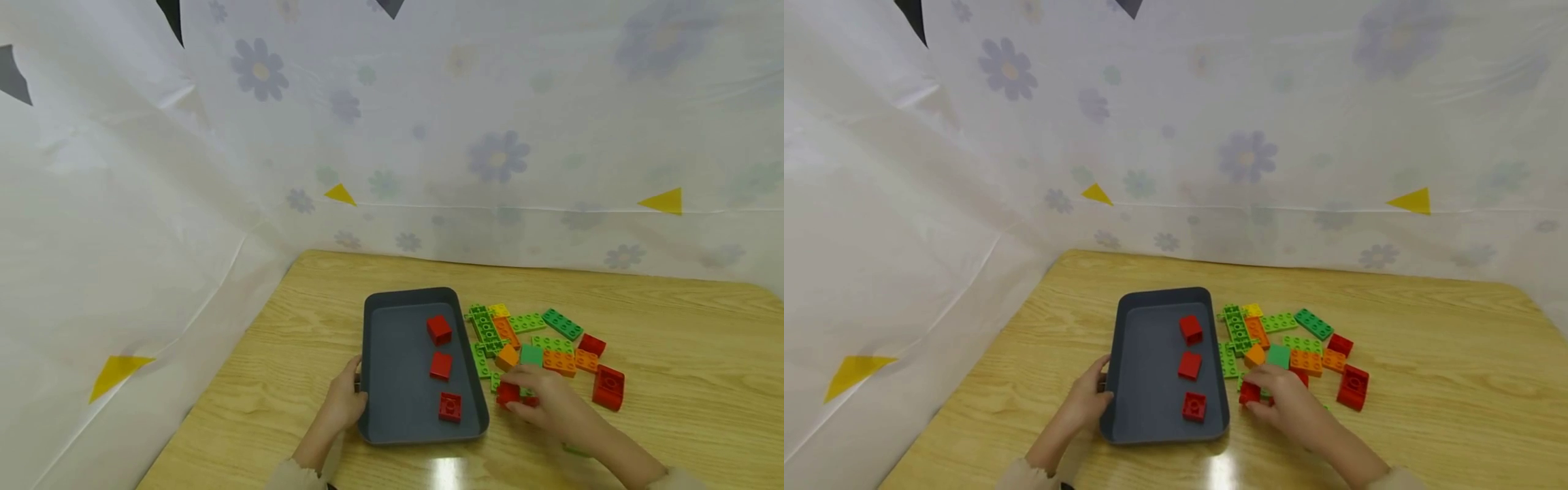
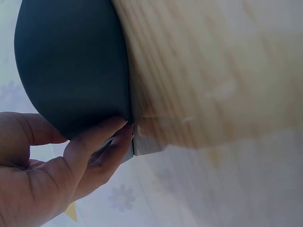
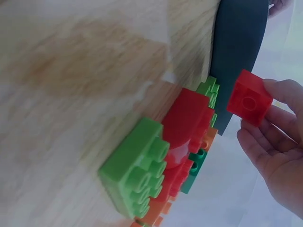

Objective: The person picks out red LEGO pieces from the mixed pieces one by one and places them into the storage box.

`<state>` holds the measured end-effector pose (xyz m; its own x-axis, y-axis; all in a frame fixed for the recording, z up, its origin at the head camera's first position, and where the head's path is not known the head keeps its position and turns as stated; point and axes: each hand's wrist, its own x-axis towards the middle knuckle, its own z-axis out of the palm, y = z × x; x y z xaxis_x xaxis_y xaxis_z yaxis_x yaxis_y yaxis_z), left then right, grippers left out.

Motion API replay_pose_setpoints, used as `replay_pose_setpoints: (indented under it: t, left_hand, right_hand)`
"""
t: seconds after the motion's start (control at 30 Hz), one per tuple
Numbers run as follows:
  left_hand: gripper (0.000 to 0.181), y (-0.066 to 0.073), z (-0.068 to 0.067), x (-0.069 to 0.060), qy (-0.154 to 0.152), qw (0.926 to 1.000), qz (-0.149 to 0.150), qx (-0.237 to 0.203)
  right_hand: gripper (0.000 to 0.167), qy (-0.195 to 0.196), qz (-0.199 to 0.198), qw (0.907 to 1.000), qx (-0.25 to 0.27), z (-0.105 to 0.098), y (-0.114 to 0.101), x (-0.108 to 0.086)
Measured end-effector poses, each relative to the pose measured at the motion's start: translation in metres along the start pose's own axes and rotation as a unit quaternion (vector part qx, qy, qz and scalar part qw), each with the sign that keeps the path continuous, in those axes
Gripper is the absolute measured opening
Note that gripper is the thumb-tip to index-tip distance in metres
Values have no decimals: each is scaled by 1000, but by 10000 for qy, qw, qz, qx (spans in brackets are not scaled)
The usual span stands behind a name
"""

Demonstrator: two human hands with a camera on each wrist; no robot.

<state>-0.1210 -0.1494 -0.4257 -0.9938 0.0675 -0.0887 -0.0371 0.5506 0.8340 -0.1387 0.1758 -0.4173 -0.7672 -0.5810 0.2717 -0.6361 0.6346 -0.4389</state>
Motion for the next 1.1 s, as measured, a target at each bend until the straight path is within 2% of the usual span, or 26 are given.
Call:
replay_pose_setpoints:
  t: [0.23, 0.4, 0.63, 0.83, 0.97, 1.1]
  left_hand:
    - [61, 0, 0, 0, 25, 10000, 9, 17]
    - [61, -1, 0, 0, 57, 10000, -15, 57]
    - [60, -1, 1, 0, 84, 9999, -31, 98]
    - [61, -2, 2, -1, 68, 10000, -9, 46]
    - [61, -1, 1, 0, 89, 9999, 2, 75]
    - [61, -1, 0, 1, 79, 10000, -12, 49]
  right_hand:
    - [31, 62, -68, 9999, 64, 0, -9, 8]
    - [30, 65, -145, 9993, 329, 3, -19, 17]
    - [33, -148, -138, 9964, 823, 9, -35, 30]
    - [32, -177, -352, 9979, 506, 19, -47, 42]
    - [32, -229, -494, 9972, 510, 24, -52, 48]
    - [33, -381, -394, 9972, 516, 28, -57, 53]
